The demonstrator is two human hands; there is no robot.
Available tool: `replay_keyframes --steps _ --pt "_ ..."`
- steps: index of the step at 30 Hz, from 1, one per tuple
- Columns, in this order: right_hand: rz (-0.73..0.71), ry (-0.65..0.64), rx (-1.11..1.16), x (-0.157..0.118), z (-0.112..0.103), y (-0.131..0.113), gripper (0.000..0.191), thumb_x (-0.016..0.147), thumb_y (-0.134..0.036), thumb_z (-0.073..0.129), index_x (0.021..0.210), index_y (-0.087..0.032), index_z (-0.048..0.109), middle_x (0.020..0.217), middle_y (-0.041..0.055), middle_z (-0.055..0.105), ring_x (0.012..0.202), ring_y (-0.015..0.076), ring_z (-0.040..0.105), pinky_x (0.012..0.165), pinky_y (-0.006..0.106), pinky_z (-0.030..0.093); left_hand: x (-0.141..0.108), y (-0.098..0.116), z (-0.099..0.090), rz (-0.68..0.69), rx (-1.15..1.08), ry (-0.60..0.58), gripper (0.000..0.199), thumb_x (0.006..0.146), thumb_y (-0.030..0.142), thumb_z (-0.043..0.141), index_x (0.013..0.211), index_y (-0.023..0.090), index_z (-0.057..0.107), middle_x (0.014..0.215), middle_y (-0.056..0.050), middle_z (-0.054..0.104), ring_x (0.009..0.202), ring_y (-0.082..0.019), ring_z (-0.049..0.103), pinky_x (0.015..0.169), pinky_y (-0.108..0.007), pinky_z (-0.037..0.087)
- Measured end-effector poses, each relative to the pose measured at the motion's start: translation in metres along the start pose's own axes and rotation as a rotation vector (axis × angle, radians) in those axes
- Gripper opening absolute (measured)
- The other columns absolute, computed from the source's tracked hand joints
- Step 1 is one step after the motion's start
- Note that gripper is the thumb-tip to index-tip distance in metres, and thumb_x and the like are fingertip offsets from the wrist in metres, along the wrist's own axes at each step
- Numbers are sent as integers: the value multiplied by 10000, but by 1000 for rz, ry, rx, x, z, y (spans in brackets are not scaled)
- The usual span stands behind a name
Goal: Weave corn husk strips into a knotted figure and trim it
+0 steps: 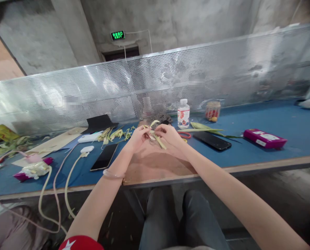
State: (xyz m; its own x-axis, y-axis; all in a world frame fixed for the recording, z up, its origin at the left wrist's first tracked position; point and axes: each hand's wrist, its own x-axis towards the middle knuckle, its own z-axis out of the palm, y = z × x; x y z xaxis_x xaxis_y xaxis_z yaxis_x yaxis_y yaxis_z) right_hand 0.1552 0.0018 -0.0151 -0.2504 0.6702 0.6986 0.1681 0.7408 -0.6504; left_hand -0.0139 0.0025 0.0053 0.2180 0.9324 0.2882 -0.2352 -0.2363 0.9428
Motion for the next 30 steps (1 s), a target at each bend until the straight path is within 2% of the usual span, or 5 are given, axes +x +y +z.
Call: replay_keyframes --steps 10,18,24,27,30 --pt "-126 103 -189 1 1 4 127 819 -231 527 782 -189 641 823 48 655 741 164 569 709 285 425 1 1 0 -50 -100 9 117 694 217 664 669 140 580 554 32 525 531 -80 511 552 -211 424" --pt "-299 22 -300 0 1 10 157 849 -127 461 853 -186 607 883 59 627 830 177 555 756 289 415 -1 3 -1 -8 -57 -12 102 667 157 660 716 139 573 622 33 542 535 -61 491 553 -198 423" --pt "-294 75 -383 0 3 18 147 847 -138 480 834 -187 618 885 63 604 846 186 539 785 311 426 -1 2 1 -4 -30 -28 166 623 118 647 760 147 557 616 43 533 556 -70 507 585 -218 452" --pt "-352 69 -487 0 3 19 142 856 -161 492 841 -191 631 886 70 588 875 205 513 812 338 427 0 2 1 -5 -37 -4 185 611 106 643 769 151 557 621 46 538 549 -66 504 577 -215 451" --pt "-423 66 -605 -1 2 17 153 855 -161 504 931 -184 634 950 90 574 930 231 481 845 366 419 0 2 0 -5 -39 20 183 608 104 647 765 148 564 637 44 548 550 -62 507 574 -208 448"
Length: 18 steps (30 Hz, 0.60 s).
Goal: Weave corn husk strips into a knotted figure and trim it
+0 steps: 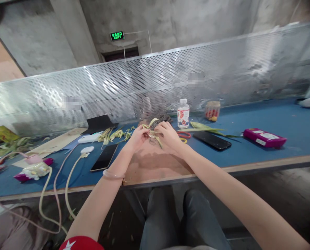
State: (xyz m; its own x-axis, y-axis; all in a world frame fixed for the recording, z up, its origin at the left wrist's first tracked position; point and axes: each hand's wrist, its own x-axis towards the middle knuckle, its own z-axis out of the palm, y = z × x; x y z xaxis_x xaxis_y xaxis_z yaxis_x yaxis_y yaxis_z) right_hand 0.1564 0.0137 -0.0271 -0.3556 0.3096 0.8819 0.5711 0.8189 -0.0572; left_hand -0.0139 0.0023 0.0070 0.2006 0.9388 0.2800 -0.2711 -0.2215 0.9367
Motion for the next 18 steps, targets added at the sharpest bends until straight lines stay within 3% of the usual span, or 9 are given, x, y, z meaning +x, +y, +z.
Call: replay_keyframes --steps 5,9,13,18 --pt "-117 -57 -115 2 -4 -4 192 881 -199 489 987 -214 648 957 85 584 886 233 451 837 370 405 1 -2 -2 9 35 -8 167 626 140 670 758 146 566 673 34 565 589 -68 530 588 -204 453" --pt "-118 -50 -34 3 -3 -6 215 904 -251 471 968 -224 675 958 76 612 876 216 453 817 351 399 0 -1 -1 23 60 -7 187 633 161 681 773 153 557 673 36 561 590 -71 526 584 -207 452" --pt "69 25 196 5 -1 -7 213 895 -239 482 824 -185 675 920 70 638 878 199 496 819 339 403 -2 -1 1 37 112 -31 223 629 168 693 798 169 547 628 57 519 549 -65 490 552 -201 433" --pt "404 -31 529 7 -1 -10 176 843 -260 508 754 -167 628 741 25 637 687 150 545 670 276 423 -4 -3 1 60 243 -88 219 665 167 661 853 176 548 660 47 545 549 -67 504 549 -189 419"
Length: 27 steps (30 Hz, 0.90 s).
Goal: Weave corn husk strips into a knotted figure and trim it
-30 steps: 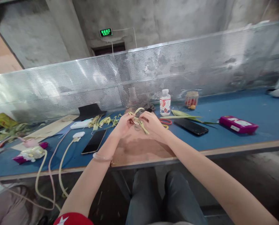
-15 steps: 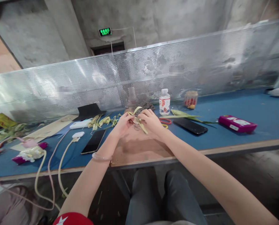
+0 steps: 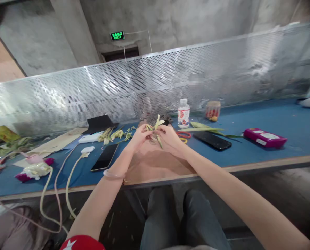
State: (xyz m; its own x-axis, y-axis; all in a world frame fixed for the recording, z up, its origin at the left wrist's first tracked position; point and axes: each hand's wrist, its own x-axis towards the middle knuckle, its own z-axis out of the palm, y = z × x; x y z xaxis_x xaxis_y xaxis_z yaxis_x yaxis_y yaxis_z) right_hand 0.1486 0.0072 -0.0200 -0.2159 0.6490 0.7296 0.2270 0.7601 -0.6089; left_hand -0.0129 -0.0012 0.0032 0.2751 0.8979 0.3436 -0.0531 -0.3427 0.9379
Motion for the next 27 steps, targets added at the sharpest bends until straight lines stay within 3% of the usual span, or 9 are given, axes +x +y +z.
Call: replay_keyframes --steps 6,11,15,22,27 --pt "162 43 183 1 -6 -7 206 767 -345 588 723 -146 622 733 42 642 669 143 556 627 263 431 -2 0 2 12 78 -56 177 700 222 650 831 173 541 700 29 561 607 -93 547 590 -215 456" --pt "252 3 301 3 -10 -11 263 718 -397 638 755 -137 625 710 28 628 613 115 518 579 247 409 -5 3 7 59 164 -60 275 676 286 706 842 166 522 730 23 571 641 -106 564 578 -218 464" --pt "220 -64 317 3 -9 -11 318 727 -451 627 688 -137 595 623 -7 559 552 93 459 517 233 360 -4 1 9 75 238 -62 270 671 293 708 792 164 504 675 37 545 603 -103 552 530 -206 449" --pt "206 111 294 3 -9 -7 283 799 -441 545 769 -165 602 625 -16 541 502 103 466 476 239 381 -2 -1 8 9 129 -24 207 682 262 676 746 170 503 627 58 497 514 -66 472 489 -186 414" --pt "-8 238 103 1 -10 -8 189 813 -326 565 803 -172 672 827 42 648 758 153 582 663 265 459 -1 1 8 -7 61 1 193 661 228 691 758 160 539 613 57 501 509 -60 462 483 -175 388"
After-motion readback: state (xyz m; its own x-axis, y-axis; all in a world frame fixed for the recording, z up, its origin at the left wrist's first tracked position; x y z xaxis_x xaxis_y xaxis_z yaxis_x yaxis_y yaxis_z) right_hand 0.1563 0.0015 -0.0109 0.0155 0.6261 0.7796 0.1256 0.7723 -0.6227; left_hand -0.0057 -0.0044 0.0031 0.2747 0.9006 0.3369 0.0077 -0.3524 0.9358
